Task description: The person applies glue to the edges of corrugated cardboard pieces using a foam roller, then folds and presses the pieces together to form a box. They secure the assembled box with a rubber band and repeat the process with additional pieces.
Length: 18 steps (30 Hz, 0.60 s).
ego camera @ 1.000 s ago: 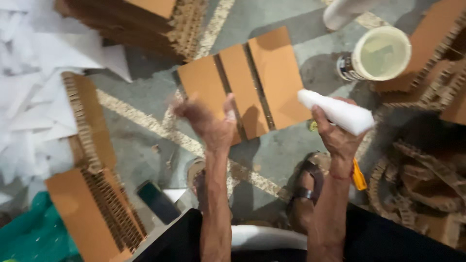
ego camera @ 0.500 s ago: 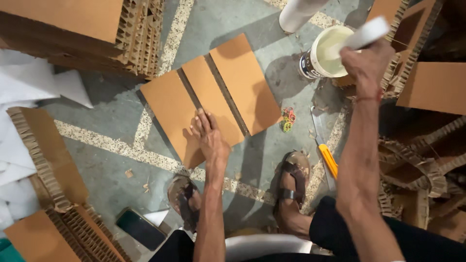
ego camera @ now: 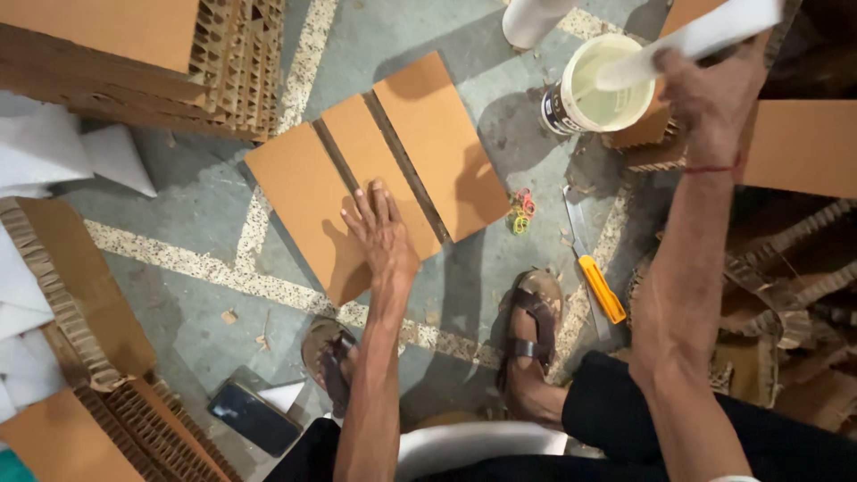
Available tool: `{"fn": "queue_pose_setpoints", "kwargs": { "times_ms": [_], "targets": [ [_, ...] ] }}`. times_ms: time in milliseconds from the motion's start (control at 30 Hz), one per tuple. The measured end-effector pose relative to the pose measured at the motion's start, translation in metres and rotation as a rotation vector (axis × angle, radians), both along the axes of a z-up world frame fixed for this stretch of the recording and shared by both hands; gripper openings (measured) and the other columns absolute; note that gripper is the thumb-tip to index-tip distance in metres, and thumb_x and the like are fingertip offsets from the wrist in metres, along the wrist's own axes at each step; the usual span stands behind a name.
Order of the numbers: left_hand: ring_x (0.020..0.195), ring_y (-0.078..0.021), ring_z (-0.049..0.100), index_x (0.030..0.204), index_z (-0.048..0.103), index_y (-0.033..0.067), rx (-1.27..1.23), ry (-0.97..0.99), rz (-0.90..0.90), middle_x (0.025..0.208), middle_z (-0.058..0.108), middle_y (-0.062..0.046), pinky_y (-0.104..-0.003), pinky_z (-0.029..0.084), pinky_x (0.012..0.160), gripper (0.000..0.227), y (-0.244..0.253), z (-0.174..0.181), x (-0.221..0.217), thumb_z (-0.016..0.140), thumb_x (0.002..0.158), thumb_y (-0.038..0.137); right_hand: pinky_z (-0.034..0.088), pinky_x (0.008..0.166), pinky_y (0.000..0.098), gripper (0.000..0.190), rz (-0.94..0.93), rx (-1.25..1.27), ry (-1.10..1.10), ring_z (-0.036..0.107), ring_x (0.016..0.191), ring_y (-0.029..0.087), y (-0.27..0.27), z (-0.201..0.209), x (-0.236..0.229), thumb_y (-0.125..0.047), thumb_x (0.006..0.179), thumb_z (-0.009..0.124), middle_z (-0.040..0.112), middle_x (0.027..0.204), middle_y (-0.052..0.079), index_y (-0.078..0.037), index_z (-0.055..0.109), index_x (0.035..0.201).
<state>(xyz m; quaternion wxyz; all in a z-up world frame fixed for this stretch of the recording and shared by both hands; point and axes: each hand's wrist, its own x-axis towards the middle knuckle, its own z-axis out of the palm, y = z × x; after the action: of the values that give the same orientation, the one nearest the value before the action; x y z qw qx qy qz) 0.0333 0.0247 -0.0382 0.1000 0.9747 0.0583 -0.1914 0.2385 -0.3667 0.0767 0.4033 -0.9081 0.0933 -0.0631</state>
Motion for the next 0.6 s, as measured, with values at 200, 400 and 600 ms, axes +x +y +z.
{"fn": "queue_pose_setpoints", "kwargs": {
  "times_ms": [200,400,600],
  "targets": [
    [0.153,-0.0502,0.011,0.147,0.034,-0.0181,0.026,-0.008,-0.039,0.165,0.020,-0.022,-0.075,0.003,0.118,0.095,0.000,-0.001,0.003,0.079,0.068,0.007,0.048,0.044,0.0243,0.032,-0.057,0.305,0.053,0.065,0.056,0.012,0.010,0.021,-0.010,-0.018,0.094,0.075,0.074,0.085,0.015,0.011,0.068,0.105],
    [0.149,-0.0482,0.020,0.139,0.041,-0.0221,-0.025,-0.177,-0.018,0.155,0.028,-0.023,-0.079,0.008,0.116,0.082,0.000,-0.002,0.005,0.076,0.068,0.000,0.041,0.041,0.0242,0.030,-0.120,0.319,0.271,0.058,0.051,0.010,0.022,0.007,-0.024,-0.022,0.096,0.070,0.071,0.080,0.013,0.008,0.071,0.100],
    [0.144,-0.0446,0.030,0.131,0.053,-0.0159,-0.063,-0.229,-0.021,0.149,0.037,-0.019,-0.081,0.013,0.114,0.071,0.001,-0.003,-0.008,0.076,0.066,-0.001,0.042,0.043,0.0251,0.024,-0.119,0.582,0.381,0.058,0.053,0.011,0.020,0.001,-0.044,-0.018,0.097,0.066,0.067,0.077,0.006,0.002,0.062,0.109]
  ]
}}
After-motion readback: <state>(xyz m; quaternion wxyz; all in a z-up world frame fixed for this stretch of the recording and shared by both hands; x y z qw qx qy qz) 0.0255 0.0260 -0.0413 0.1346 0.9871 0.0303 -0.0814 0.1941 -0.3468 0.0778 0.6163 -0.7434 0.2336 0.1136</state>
